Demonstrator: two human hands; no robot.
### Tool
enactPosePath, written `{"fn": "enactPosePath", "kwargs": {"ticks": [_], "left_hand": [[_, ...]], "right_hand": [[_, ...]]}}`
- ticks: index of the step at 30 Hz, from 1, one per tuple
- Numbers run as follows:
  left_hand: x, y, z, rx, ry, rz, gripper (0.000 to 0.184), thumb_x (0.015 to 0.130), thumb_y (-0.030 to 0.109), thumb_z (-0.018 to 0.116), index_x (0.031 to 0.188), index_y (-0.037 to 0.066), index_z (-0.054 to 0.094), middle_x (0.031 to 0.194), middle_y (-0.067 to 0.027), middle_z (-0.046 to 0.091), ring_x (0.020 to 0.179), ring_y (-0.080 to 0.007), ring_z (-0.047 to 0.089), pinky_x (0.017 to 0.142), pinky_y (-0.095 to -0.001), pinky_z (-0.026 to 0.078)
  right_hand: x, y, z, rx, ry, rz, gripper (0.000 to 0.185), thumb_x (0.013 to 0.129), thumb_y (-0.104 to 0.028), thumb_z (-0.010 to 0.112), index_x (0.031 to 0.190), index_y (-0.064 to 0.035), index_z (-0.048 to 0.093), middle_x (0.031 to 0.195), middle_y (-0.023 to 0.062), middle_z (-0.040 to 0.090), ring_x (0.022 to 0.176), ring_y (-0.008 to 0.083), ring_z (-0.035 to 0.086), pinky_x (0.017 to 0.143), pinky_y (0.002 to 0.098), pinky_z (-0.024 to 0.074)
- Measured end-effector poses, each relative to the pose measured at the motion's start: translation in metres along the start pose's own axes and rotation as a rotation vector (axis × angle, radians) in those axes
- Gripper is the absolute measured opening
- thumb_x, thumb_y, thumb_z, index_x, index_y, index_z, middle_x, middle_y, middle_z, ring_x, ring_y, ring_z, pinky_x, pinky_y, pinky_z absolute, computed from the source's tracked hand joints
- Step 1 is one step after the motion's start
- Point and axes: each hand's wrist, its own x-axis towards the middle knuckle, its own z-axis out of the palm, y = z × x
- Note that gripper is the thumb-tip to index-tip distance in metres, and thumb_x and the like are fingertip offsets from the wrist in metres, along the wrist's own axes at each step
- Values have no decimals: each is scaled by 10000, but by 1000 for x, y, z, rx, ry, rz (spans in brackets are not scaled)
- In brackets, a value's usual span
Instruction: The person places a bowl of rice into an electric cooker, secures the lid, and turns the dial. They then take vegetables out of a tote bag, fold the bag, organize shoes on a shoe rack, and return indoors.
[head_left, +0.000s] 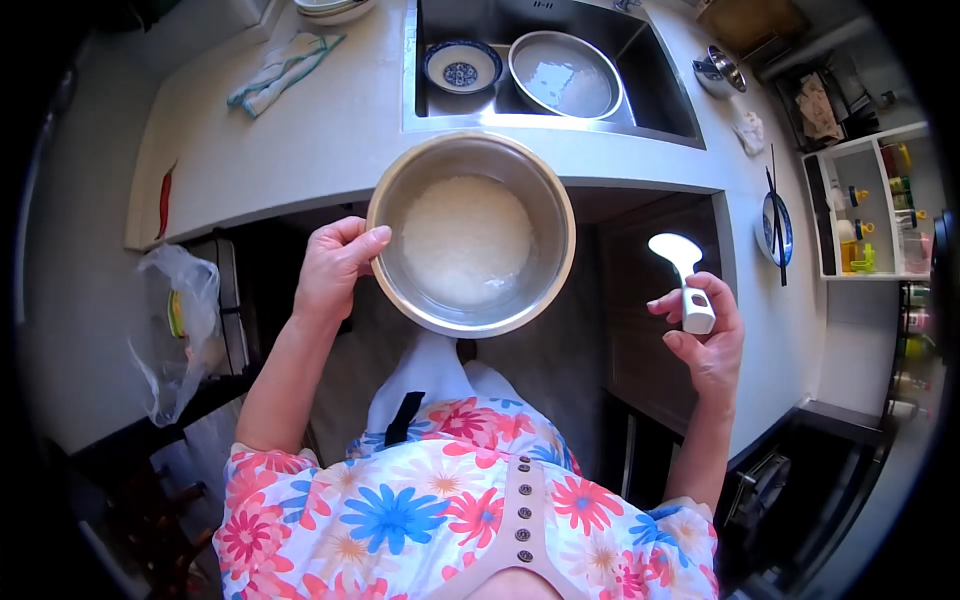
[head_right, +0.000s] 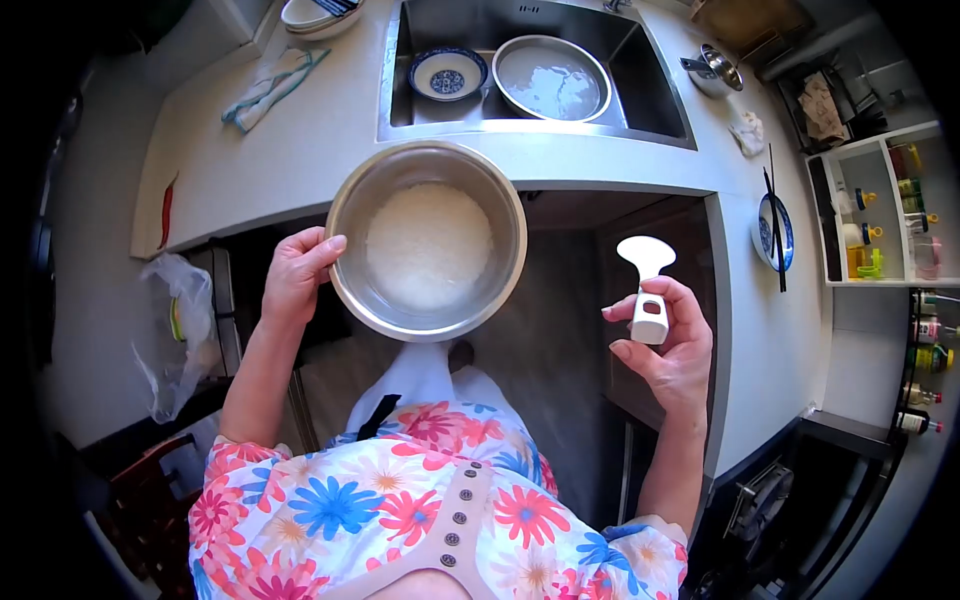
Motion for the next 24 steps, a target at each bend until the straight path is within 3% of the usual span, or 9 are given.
{"fn": "enactPosePath", "kwargs": {"ticks": [1, 2, 8, 13, 14, 17, 21, 24], "left_hand": [[-7, -7, -2, -10, -11, 3, 120, 772, 140, 595, 707, 40, 582, 617, 16, 544, 524, -34, 478, 493, -175, 392], [-14, -11, -5, -13, -19, 11, 128, 772, 136, 598, 695, 34, 580, 622, 2, 555, 535, -46, 505, 508, -186, 427], [-59, -21, -37, 20, -25, -40, 121, 754, 128, 592, 712, 17, 572, 642, -16, 558, 551, -66, 517, 519, -199, 430], [-94, -28, -84, -82, -49, -69, 117, 757, 107, 592, 666, 44, 551, 633, -4, 549, 550, -62, 521, 502, -206, 443], [-105, -30, -93, -110, -31, -45, 132, 744, 124, 596, 635, 82, 535, 569, 39, 500, 455, -16, 385, 418, -173, 290], [-137, -30, -139, -106, -8, -68, 163, 729, 119, 607, 588, 98, 525, 549, 43, 490, 453, -24, 390, 422, -182, 304], [-166, -45, -208, -84, -5, -26, 145, 728, 137, 621, 615, 84, 548, 574, 24, 511, 485, -43, 431, 450, -196, 350], [-197, -45, -253, -28, -3, -30, 141, 723, 139, 624, 626, 47, 579, 586, 8, 532, 502, -48, 460, 456, -206, 378]], "right_hand": [[-9, -5, -2, -50, 29, 36, 533, 612, -52, 743, 1062, -49, 456, 837, 79, 591, 827, 169, 581, 765, 269, 448], [-15, -10, 0, -89, 57, 3, 479, 646, -61, 724, 1048, -40, 465, 814, 70, 592, 802, 164, 588, 727, 257, 463], [-34, -31, 31, 23, 302, -78, 201, 770, -115, 623, 924, -11, 547, 705, 34, 552, 576, 108, 554, 560, 238, 490], [-37, -54, 81, -134, 261, -160, 232, 817, -209, 574, 966, -33, 549, 664, -24, 492, 551, 33, 438, 512, 155, 364], [-37, -61, 94, -202, 237, -163, 229, 823, -211, 565, 975, -40, 546, 665, -35, 476, 557, 25, 412, 510, 151, 334], [-29, -80, 147, -361, 152, -248, 215, 845, -211, 535, 1004, -65, 535, 684, -72, 420, 577, 5, 318, 508, 147, 245], [-4, -131, 241, -421, 82, -371, 304, 855, -307, 501, 997, -40, 532, 785, -16, 521, 665, 27, 432, 549, 160, 336], [10, -190, 317, -397, -55, -495, 273, 862, -251, 494, 1016, -28, 528, 794, 7, 535, 719, 63, 467, 635, 198, 385]]}}
